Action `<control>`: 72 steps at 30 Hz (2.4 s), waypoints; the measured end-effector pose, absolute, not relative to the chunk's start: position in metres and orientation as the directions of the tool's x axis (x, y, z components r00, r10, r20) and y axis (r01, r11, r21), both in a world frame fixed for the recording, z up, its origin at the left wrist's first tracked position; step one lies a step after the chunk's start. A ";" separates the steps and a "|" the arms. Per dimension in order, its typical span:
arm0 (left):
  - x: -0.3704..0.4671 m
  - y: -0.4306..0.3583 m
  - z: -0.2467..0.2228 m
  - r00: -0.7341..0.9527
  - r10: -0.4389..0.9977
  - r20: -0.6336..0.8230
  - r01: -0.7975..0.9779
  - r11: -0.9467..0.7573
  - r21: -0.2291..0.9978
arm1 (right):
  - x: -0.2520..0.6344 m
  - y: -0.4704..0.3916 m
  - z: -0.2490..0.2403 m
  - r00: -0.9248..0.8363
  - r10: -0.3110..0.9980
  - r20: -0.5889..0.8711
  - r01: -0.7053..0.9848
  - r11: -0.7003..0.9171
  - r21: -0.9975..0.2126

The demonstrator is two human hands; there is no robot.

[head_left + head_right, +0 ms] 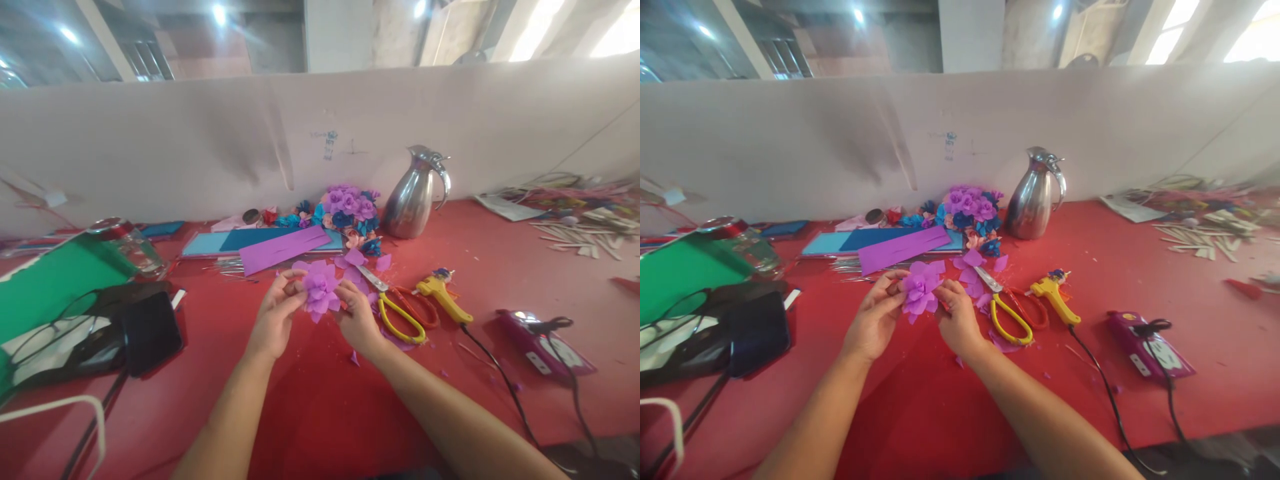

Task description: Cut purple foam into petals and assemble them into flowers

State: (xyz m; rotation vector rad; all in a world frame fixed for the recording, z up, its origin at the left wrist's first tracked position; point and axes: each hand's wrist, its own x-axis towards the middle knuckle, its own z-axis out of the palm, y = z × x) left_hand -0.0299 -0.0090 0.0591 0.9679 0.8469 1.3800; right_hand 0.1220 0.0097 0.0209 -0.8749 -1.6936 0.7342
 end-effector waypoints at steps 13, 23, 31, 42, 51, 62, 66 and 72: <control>-0.036 -0.003 0.058 -0.162 0.986 0.043 -0.356 -0.099 0.929 | 0.120 0.006 0.023 -0.251 0.772 0.584 0.249 0.634 -0.732; -0.034 0.002 0.042 0.073 0.992 -0.103 -0.220 0.116 0.969 | 0.120 0.007 0.029 -0.196 0.889 0.413 0.216 0.450 -0.867; -0.018 -0.004 0.038 0.031 0.991 -0.127 -0.352 0.129 0.927 | 0.123 0.008 0.033 -0.131 0.927 0.352 0.260 0.374 -0.890; -0.017 0.003 0.026 -0.178 0.982 0.067 -0.120 -0.090 0.989 | 0.126 0.011 0.042 -0.085 0.988 0.131 -0.170 0.115 -0.979; -0.019 0.002 0.025 -0.209 0.972 0.105 -0.027 -0.113 0.993 | 0.127 0.008 0.052 -0.151 0.988 0.007 -0.243 -0.030 -0.970; -0.016 0.002 0.027 -0.186 0.978 0.094 -0.088 -0.112 0.990 | 0.127 0.008 0.052 -0.164 0.986 -0.007 -0.228 -0.045 -0.973; -0.016 0.004 0.025 -0.142 0.988 0.054 -0.165 -0.078 0.983 | 0.128 0.010 0.049 -0.162 0.987 -0.012 -0.288 -0.059 -0.956; -0.017 0.004 0.026 -0.120 0.993 -0.014 -0.195 -0.010 0.981 | 0.129 0.011 0.050 -0.172 0.985 0.023 -0.303 -0.031 -0.953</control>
